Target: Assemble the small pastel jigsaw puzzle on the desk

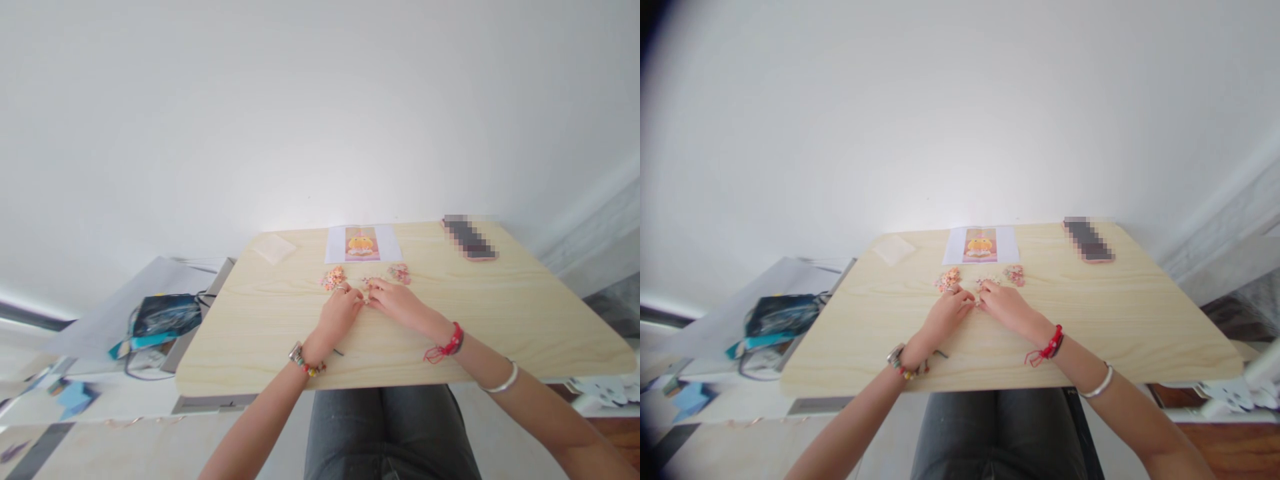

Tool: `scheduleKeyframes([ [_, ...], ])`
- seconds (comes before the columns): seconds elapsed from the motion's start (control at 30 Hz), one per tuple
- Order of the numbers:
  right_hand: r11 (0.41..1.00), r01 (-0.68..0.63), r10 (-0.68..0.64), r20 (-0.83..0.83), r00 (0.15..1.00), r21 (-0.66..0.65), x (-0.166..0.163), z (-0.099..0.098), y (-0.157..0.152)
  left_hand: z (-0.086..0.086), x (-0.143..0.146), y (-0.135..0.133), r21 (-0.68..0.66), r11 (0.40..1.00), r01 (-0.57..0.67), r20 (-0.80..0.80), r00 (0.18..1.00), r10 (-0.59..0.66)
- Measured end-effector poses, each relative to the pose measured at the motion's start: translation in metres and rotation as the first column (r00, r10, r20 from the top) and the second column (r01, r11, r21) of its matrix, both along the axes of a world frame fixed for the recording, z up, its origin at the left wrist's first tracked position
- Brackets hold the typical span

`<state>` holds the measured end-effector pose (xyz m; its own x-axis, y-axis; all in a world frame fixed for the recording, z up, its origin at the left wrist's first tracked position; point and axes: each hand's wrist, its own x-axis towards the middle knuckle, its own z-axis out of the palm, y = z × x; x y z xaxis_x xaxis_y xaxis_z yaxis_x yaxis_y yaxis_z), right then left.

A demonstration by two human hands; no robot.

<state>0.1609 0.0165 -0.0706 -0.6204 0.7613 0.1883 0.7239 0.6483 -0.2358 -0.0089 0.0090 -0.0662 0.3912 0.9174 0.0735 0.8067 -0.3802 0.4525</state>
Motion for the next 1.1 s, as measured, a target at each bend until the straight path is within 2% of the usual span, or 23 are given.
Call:
scheduleKeyframes([
  [0.13, 0.999, 0.009, -0.014, -0.115, 0.993, -0.042, 0.004, 0.005, 0.004, -0.003, -0.002, 0.005, 0.042, 0.999, 0.014, 0.079, 0.997, -0.018],
  [0.33, 0.992, 0.029, -0.061, -0.263, 0.963, -0.123, 0.007, 0.009, 0.005, -0.006, 0.000, 0.006, 0.062, 0.997, 0.033, 0.111, 0.993, -0.040],
  [0.47, 0.975, 0.076, -0.146, -0.342, 0.928, -0.210, 0.007, 0.012, 0.006, 0.000, 0.000, 0.004, 0.052, 0.998, 0.027, 0.175, 0.984, -0.035],
  [0.63, 0.941, 0.132, -0.231, -0.306, 0.924, -0.312, 0.005, 0.015, 0.010, 0.006, -0.001, 0.003, 0.077, 0.997, 0.027, 0.174, 0.984, -0.040],
  [0.83, 0.952, 0.166, -0.231, -0.248, 0.941, -0.258, 0.008, 0.012, 0.012, 0.002, -0.001, 0.003, 0.055, 0.998, 0.023, 0.112, 0.993, -0.029],
  [0.97, 0.950, 0.251, -0.296, -0.289, 0.911, -0.184, 0.012, 0.017, 0.016, 0.006, 0.002, 0.003, 0.129, 0.991, 0.028, 0.141, 0.989, -0.046],
  [1.1, 0.929, 0.238, -0.332, -0.353, 0.875, -0.284, 0.012, 0.019, 0.018, 0.010, 0.010, 0.004, 0.249, 0.968, 0.035, 0.129, 0.989, -0.069],
])
